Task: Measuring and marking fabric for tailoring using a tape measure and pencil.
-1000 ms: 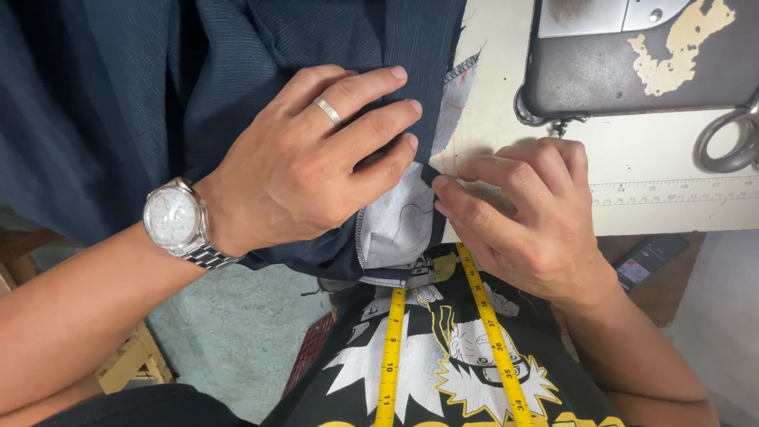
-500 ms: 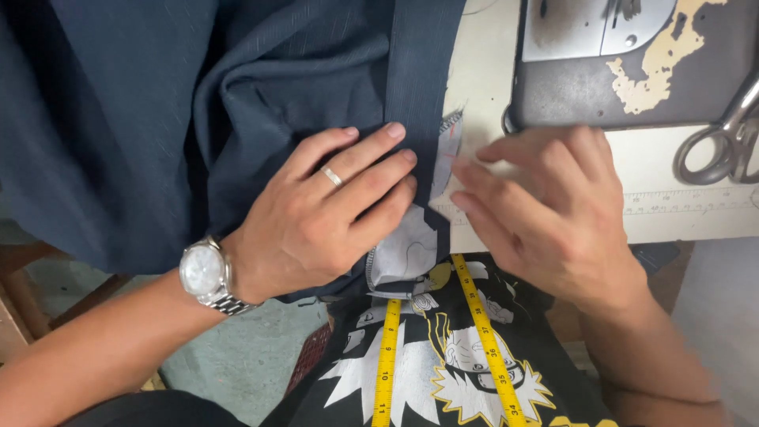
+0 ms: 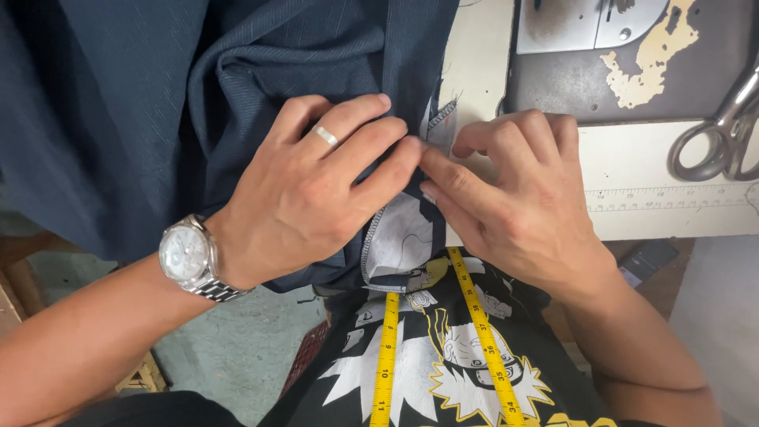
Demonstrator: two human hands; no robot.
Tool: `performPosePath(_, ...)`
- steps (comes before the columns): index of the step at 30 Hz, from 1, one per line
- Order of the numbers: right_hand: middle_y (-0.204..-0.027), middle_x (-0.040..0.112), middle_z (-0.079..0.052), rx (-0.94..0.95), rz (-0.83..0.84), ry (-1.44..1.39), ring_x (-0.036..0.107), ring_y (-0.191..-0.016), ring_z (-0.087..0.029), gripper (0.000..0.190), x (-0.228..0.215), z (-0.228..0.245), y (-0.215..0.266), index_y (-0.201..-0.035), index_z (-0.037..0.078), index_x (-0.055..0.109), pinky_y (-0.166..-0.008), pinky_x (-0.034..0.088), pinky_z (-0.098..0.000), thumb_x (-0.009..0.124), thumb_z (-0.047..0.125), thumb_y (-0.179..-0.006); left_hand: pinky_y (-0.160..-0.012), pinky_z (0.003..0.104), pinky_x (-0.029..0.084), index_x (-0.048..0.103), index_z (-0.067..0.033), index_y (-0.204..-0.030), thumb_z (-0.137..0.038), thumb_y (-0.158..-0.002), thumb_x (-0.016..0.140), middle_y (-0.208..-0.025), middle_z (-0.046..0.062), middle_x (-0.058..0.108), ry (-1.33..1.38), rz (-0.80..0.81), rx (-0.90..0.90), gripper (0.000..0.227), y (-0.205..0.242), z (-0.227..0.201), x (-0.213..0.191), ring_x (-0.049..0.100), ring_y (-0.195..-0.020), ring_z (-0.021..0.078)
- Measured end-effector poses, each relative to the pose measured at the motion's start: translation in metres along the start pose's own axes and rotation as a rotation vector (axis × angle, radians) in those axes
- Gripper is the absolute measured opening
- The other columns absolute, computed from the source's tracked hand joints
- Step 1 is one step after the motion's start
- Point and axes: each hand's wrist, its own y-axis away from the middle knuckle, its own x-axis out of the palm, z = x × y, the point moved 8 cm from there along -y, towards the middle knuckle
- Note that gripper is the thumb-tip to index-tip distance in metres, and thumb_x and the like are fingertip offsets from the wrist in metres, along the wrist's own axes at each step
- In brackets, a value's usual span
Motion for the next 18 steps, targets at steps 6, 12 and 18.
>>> performPosePath(6, -0.135, 0.072, -0.009, -0.009, 0.000, 0.066, 0.065, -0.112, -0.039, 0.022, 0.002, 0.003, 0.002, -0.154, 0.024, 0.089, -0.094, 0.041, -0.0541, 0.081, 0.032, -0.135, -0.095, 0.042, 0.062, 0.081, -0.0113, -0.154, -0.007, -0.125, 0.072, -0.131, 0.007, 0.071, -0.051, 0.185, 0.025, 0.031, -0.012, 0.004, 0.006, 0.071, -0.133, 0.0282)
performPosePath(12, -0.134, 0.073, -0.008, -0.009, 0.002, 0.029, 0.064, -0.115, -0.036, 0.033, -0.001, -0.001, 0.007, -0.164, 0.019, 0.085, -0.094, 0.042, -0.0529, 0.083, 0.035, -0.135, -0.098, 0.038, 0.068, 0.082, -0.0048, -0.139, -0.032, -0.118, 0.102, -0.138, 0.008, 0.070, -0.101, 0.207, 0.044, 0.040, -0.010, 0.006, 0.009, 0.073, -0.133, 0.0271)
performPosePath(18, -0.133, 0.076, -0.023, 0.176, -0.083, -0.025, 0.069, -0.117, -0.045, 0.020, -0.058, -0.077, 0.068, -0.149, -0.001, 0.093, -0.103, 0.056, -0.0563, 0.095, 0.007, -0.130, -0.107, 0.046, 0.055, 0.082, -0.0145, -0.146, -0.051, -0.115, 0.099, -0.146, 0.003, 0.076, -0.079, 0.185, 0.005, 0.051, -0.005, 0.004, 0.013, 0.075, -0.145, 0.0269)
